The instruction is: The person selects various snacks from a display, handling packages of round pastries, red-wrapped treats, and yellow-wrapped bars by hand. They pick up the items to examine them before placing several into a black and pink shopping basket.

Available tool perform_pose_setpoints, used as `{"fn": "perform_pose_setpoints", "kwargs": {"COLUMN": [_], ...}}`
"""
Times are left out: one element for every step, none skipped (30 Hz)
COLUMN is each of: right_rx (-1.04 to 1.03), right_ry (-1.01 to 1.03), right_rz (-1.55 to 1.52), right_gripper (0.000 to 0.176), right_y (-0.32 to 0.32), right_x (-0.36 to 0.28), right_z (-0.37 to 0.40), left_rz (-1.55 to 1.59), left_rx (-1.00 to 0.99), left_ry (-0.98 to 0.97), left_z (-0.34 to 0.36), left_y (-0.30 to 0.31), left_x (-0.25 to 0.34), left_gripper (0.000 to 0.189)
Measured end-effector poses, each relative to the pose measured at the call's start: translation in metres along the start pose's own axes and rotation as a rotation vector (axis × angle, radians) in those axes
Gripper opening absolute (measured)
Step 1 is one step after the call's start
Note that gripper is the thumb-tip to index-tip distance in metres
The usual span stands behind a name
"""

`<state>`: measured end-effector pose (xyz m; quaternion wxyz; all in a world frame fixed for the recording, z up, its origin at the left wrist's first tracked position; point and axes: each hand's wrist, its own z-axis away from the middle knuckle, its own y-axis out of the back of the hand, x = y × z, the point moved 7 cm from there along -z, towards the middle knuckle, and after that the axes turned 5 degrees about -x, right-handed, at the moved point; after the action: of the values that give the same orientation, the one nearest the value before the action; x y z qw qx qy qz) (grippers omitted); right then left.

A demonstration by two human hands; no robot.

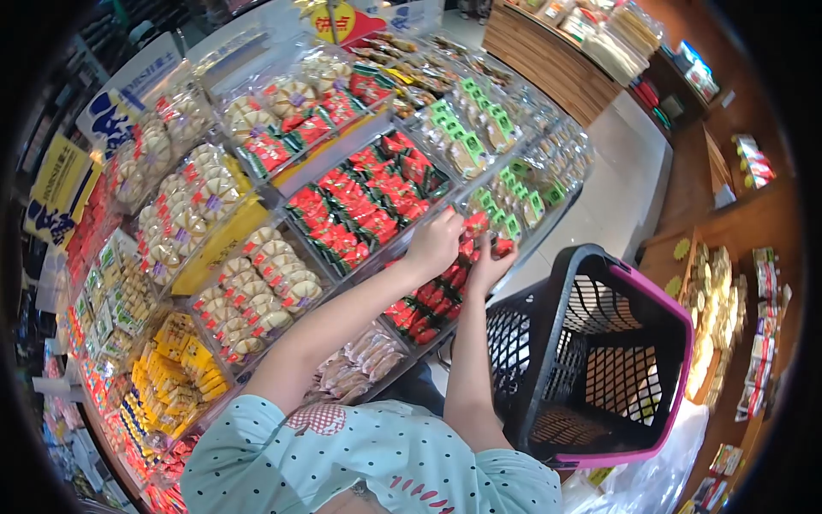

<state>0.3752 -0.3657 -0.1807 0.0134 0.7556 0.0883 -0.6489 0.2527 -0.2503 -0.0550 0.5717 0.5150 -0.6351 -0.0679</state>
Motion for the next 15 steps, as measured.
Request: {"fn": "perform_pose_setpoints", "kwargs": {"right_rx": [0.015, 0.03, -0.009, -0.023, -0.089, -0.154, -0.168, -0.205, -0.241, -0.265, -0.293, -0.32, -0.369, -0.458, -0.508], "right_ry": [-0.021, -0.04, -0.018, 0.084, 0.076, 0.069, 0.078, 0.146, 0.212, 0.261, 0.3, 0.337, 0.348, 0.365, 0.39], "right_rz": [-0.065, -0.129, -0.082, -0.019, -0.097, -0.177, -0.184, -0.257, -0.331, -0.327, -0.248, -0.166, -0.101, -0.116, -0.04], "right_gripper": [0.062, 0.06, 0.059, 0.059, 0.059, 0.059, 0.059, 0.055, 0.051, 0.053, 0.055, 0.057, 0.06, 0.062, 0.062], "right_y": [-0.014, -0.031, -0.05, -0.067, -0.087, -0.108, -0.126, -0.143, -0.158, -0.174, -0.19, -0.205, -0.222, -0.245, -0.263], "right_x": [-0.019, -0.042, -0.072, -0.09, -0.113, -0.139, -0.157, -0.176, -0.191, -0.203, -0.213, -0.225, -0.232, -0.232, -0.238], "right_z": [-0.002, -0.005, -0.007, -0.016, -0.018, -0.016, -0.016, -0.016, -0.017, -0.019, -0.021, -0.022, -0.023, -0.029, -0.028], "left_rz": [-0.008, -0.016, -0.049, -0.08, -0.101, -0.121, -0.135, -0.147, -0.193, -0.239, -0.27, -0.271, -0.312, -0.35, -0.357], "left_rx": [0.104, 0.209, 0.268, 0.327, 0.391, 0.455, 0.494, 0.532, 0.546, 0.558, 0.53, 0.539, 0.456, 0.373, 0.267], "left_ry": [-0.057, -0.116, -0.133, -0.149, -0.095, -0.043, -0.012, 0.018, 0.053, 0.086, 0.16, 0.161, 0.231, 0.302, 0.353], "left_z": [-0.007, -0.014, -0.023, -0.032, -0.041, -0.049, -0.059, -0.069, -0.077, -0.085, -0.092, -0.096, -0.102, -0.108, -0.112], "left_y": [0.028, 0.055, 0.079, 0.104, 0.131, 0.155, 0.174, 0.191, 0.206, 0.22, 0.228, 0.234, 0.234, 0.233, 0.232], "left_x": [0.006, 0.009, 0.003, -0.005, -0.016, -0.03, -0.048, -0.067, -0.081, -0.092, -0.106, -0.116, -0.129, -0.142, -0.152], "left_gripper": [0.007, 0.007, 0.006, 0.006, 0.007, 0.008, 0.008, 0.009, 0.01, 0.011, 0.011, 0.011, 0.012, 0.014, 0.016]}}
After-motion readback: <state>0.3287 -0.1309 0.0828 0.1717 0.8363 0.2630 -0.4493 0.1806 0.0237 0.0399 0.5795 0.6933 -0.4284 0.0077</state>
